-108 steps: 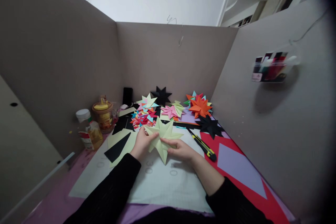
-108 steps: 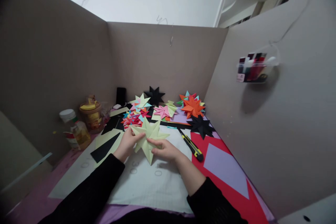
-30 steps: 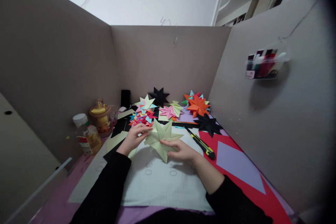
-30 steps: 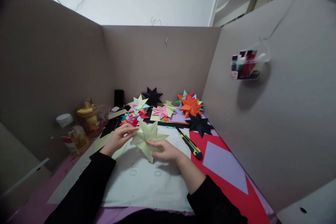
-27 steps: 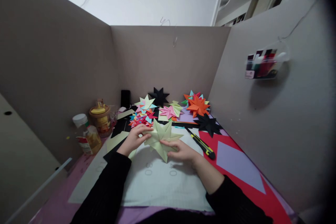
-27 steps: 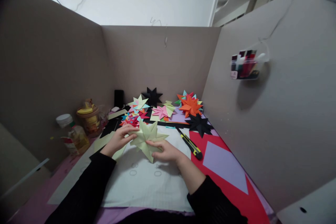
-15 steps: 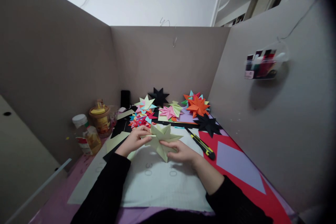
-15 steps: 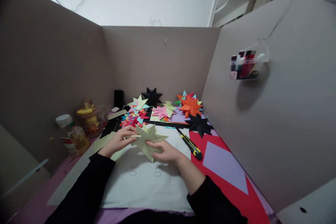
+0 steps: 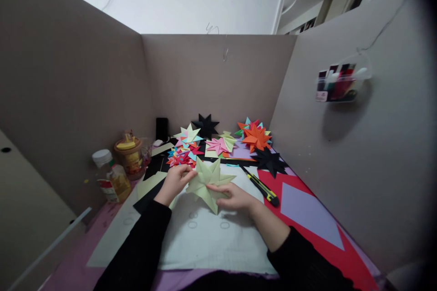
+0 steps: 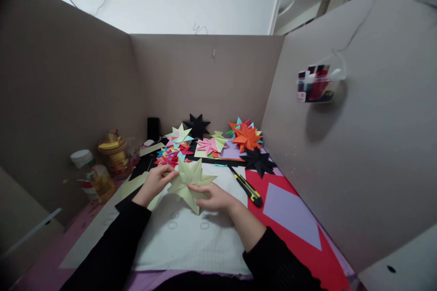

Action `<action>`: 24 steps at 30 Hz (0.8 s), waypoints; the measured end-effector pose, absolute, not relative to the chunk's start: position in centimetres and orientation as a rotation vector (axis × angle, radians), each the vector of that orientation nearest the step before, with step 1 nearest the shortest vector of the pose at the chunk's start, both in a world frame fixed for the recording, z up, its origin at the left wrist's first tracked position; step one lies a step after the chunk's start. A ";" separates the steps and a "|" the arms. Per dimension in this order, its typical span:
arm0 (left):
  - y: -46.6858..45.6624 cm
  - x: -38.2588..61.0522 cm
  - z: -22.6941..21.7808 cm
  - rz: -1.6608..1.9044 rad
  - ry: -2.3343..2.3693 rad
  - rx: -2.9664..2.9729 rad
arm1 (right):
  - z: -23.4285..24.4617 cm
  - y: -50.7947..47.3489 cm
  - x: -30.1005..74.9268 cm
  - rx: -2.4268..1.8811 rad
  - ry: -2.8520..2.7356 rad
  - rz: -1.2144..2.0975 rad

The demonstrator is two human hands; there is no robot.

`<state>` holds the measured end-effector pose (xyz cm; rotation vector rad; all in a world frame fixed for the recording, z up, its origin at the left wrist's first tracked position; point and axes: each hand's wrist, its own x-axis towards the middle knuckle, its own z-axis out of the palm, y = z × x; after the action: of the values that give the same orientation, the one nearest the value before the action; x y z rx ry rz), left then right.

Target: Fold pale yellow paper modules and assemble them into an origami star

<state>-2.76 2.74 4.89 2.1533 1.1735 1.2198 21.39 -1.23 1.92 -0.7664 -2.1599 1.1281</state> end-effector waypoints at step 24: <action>1.5 -0.2 3.7 1.094 0.844 1.316 | 1.2 -0.6 21.0 -0.724 -1.912 1.354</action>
<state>-0.23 1.53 3.69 1.3161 0.8436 1.0943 21.00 -0.58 1.19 -0.7240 -1.9116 1.3540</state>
